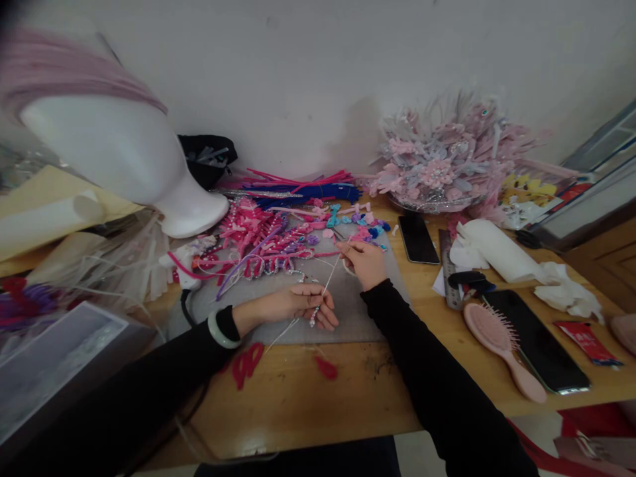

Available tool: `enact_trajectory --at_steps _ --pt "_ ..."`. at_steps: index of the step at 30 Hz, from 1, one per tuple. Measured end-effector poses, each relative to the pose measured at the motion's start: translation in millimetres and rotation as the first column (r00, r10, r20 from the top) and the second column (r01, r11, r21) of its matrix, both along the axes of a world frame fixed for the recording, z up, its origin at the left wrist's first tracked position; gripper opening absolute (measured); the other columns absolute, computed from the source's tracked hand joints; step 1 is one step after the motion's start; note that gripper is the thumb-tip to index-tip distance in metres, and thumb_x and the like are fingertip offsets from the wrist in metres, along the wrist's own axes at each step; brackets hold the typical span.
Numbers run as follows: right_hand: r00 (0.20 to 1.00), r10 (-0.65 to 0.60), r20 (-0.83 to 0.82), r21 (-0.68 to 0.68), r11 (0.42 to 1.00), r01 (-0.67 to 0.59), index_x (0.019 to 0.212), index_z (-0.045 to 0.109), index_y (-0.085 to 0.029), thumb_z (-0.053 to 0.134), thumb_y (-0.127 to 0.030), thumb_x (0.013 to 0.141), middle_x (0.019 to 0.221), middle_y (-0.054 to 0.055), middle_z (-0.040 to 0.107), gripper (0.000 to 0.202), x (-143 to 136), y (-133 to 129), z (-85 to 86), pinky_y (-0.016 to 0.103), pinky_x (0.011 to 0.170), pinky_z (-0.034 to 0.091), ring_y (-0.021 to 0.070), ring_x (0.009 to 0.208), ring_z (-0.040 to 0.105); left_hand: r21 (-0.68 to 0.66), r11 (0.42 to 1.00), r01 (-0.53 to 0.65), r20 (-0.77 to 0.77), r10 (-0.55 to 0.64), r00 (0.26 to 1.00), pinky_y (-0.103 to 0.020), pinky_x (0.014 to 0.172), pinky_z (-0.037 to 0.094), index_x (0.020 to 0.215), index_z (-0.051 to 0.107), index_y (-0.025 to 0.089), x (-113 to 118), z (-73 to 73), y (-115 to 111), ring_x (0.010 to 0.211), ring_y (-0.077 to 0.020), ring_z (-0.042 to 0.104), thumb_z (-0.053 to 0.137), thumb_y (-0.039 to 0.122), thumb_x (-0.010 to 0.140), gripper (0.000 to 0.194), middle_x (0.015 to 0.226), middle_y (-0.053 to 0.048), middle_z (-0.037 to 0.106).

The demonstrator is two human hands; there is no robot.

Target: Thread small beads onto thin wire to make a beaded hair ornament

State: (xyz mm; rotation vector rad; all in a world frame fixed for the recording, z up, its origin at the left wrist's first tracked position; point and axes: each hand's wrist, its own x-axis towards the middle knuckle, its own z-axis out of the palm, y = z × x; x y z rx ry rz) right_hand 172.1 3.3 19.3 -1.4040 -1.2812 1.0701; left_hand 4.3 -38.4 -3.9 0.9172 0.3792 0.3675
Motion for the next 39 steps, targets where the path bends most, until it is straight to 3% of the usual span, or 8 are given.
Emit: enact_trajectory --at_steps 10,17,25,31,39 --pt "0.998 -0.05 -0.036 -0.025 0.998 0.049 0.054 0.057 -0.017 0.065 -0.038 0.057 0.046 -0.003 0.052 0.023 0.0 0.8 5.6 0.022 0.039 0.029 0.0064 0.039 0.039 -0.007 1.0 0.008 -0.022 -0.008 1.0 -0.031 0.073 0.043 0.084 0.054 0.012 -0.4 2.7 -0.2 0.076 -0.0159 0.063 0.05 0.032 0.078 0.022 0.084 -0.011 0.066" --pt "0.993 -0.081 -0.084 -0.016 0.997 0.08 0.048 0.052 -0.017 0.065 -0.039 0.056 0.043 -0.003 0.049 0.027 2.6 3.7 2.5 0.022 0.038 0.028 0.0062 0.038 0.038 -0.006 1.0 0.028 -0.027 -0.028 0.999 -0.032 0.074 0.043 0.086 0.054 0.011 0.2 5.2 -0.3 0.078 -0.0169 0.062 0.046 0.032 0.08 0.024 0.081 -0.011 0.066" --pt "0.983 -0.094 -0.16 0.01 0.995 0.097 0.046 0.048 -0.018 0.064 -0.039 0.059 0.04 -0.005 0.045 0.029 5.8 6.6 -1.1 0.022 0.037 0.025 0.0055 0.036 0.036 0.109 0.994 -0.012 -0.142 0.028 0.989 -0.024 0.06 0.043 0.083 0.05 0.013 1.0 8.9 -1.7 0.059 -0.0099 0.06 0.049 0.025 0.079 0.012 0.073 -0.005 0.064" --pt "0.968 -0.103 -0.231 0.05 0.992 0.117 0.047 0.047 -0.018 0.064 -0.04 0.058 0.039 -0.006 0.044 0.031 5.4 6.0 -0.1 0.021 0.036 0.025 0.0042 0.035 0.035 0.043 0.999 -0.027 -0.1 0.031 0.995 -0.027 0.066 0.044 0.085 0.049 0.013 1.5 5.7 -0.7 0.068 -0.0122 0.062 0.05 0.025 0.079 0.014 0.086 -0.008 0.064" --pt "0.937 -0.127 -0.326 0.054 0.987 0.152 0.046 0.044 -0.017 0.067 -0.037 0.056 0.04 -0.006 0.047 0.032 4.0 6.1 0.6 0.018 0.034 0.025 0.003 0.035 0.036 0.068 0.997 -0.021 -0.163 0.032 0.986 -0.026 0.067 0.044 0.083 0.05 0.013 2.0 7.7 -1.1 0.069 -0.0119 0.062 0.052 0.025 0.077 0.014 0.083 -0.007 0.063"
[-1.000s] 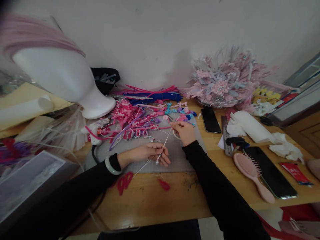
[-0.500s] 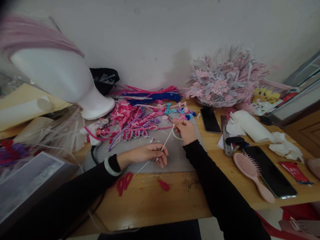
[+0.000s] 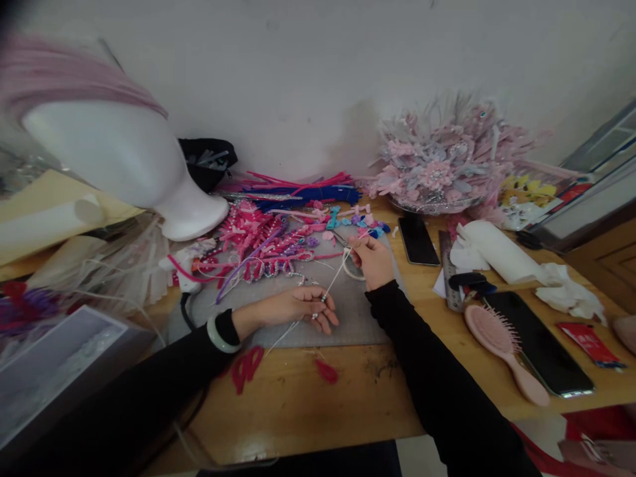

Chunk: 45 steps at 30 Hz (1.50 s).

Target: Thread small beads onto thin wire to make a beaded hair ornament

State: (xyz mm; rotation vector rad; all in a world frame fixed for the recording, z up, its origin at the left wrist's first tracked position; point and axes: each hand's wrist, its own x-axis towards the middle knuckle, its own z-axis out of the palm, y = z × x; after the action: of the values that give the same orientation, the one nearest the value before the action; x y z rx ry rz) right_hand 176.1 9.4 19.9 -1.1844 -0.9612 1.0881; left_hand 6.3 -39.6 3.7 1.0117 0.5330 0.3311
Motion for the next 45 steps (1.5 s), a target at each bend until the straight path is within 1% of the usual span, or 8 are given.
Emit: enact_trajectory --at_steps 7,17,22,29,33,36,40,45 --pt "1.0 -0.026 0.007 0.021 0.999 0.025 0.046 0.044 -0.017 0.066 -0.037 0.057 0.038 -0.007 0.045 0.032 -1 -1 0.5 0.017 0.034 0.025 0.0028 0.034 0.035 -0.004 1.0 0.003 0.027 -0.003 1.0 -0.028 0.069 0.044 0.084 0.051 0.013 -1 -1.9 1 0.072 -0.0128 0.062 0.057 0.025 0.074 0.017 0.084 -0.008 0.063" --pt "1.0 -0.022 -0.015 0.021 1.0 0.022 0.045 0.044 -0.017 0.067 -0.037 0.056 0.037 -0.006 0.044 0.032 -1 0 0.7 0.018 0.034 0.023 0.0024 0.033 0.034 0.014 0.999 0.046 0.09 -0.047 0.995 -0.029 0.071 0.043 0.086 0.05 0.012 -2 -5.2 3 0.076 -0.0133 0.062 0.058 0.018 0.072 0.016 0.086 -0.008 0.063" --pt "1.0 -0.017 -0.012 0.017 1.0 0.017 0.045 0.045 -0.017 0.067 -0.036 0.056 0.039 -0.006 0.045 0.032 -1 1 -0.9 0.018 0.035 0.024 0.0026 0.034 0.034 0.022 0.998 0.054 0.092 -0.055 0.994 -0.028 0.071 0.044 0.086 0.05 0.012 -2 -5.3 3 0.076 -0.0136 0.062 0.06 0.02 0.071 0.02 0.086 -0.008 0.063" --pt "1.0 -0.014 -0.021 0.017 1.0 0.015 0.047 0.045 -0.017 0.067 -0.037 0.055 0.04 -0.006 0.046 0.031 -1 0 -1.9 0.018 0.034 0.023 0.0031 0.035 0.035 0.021 0.999 0.049 0.122 -0.052 0.991 -0.03 0.072 0.043 0.088 0.044 0.014 -2 -8.4 4 0.079 -0.0148 0.062 0.062 0.023 0.069 0.028 0.087 -0.008 0.063" --pt "1.0 -0.015 -0.022 0.016 1.0 0.016 0.047 0.045 -0.018 0.067 -0.037 0.055 0.041 -0.006 0.046 0.03 -1 1 -1.8 0.018 0.035 0.024 0.0033 0.035 0.035 0.025 0.999 0.036 0.148 -0.039 0.988 -0.031 0.072 0.043 0.097 0.037 0.016 -2 -11.2 4 0.078 -0.0155 0.062 0.062 0.021 0.07 0.036 0.086 -0.008 0.063" --pt "1.0 -0.015 -0.01 0.018 1.0 0.015 0.047 0.045 -0.018 0.066 -0.037 0.056 0.04 -0.006 0.045 0.031 0 1 -2.6 0.019 0.035 0.024 0.0033 0.035 0.035 0.028 0.999 0.039 0.143 -0.042 0.989 -0.032 0.072 0.042 0.1 0.036 0.017 -2 -10.3 4 0.078 -0.0155 0.062 0.061 0.022 0.07 0.04 0.086 -0.007 0.063" --pt "1.0 -0.011 0.016 0.017 1.0 0.011 0.046 0.044 -0.018 0.065 -0.038 0.058 0.039 -0.007 0.044 0.031 1 1 -3.4 0.019 0.035 0.024 0.0032 0.034 0.034 0.035 0.999 0.038 0.125 -0.042 0.991 -0.032 0.073 0.042 0.097 0.038 0.016 -2 -7.5 3 0.078 -0.015 0.062 0.061 0.024 0.07 0.036 0.086 -0.007 0.062" --pt "0.999 -0.008 0.035 0.012 1.0 0.007 0.046 0.044 -0.018 0.065 -0.038 0.058 0.039 -0.007 0.044 0.031 0 0 -1.2 0.02 0.036 0.024 0.004 0.034 0.034 0.054 0.999 0.008 0.116 -0.014 0.993 -0.03 0.071 0.043 0.102 0.032 0.018 -1 -7.5 2 0.075 -0.0149 0.062 0.061 0.024 0.07 0.044 0.083 -0.005 0.06"
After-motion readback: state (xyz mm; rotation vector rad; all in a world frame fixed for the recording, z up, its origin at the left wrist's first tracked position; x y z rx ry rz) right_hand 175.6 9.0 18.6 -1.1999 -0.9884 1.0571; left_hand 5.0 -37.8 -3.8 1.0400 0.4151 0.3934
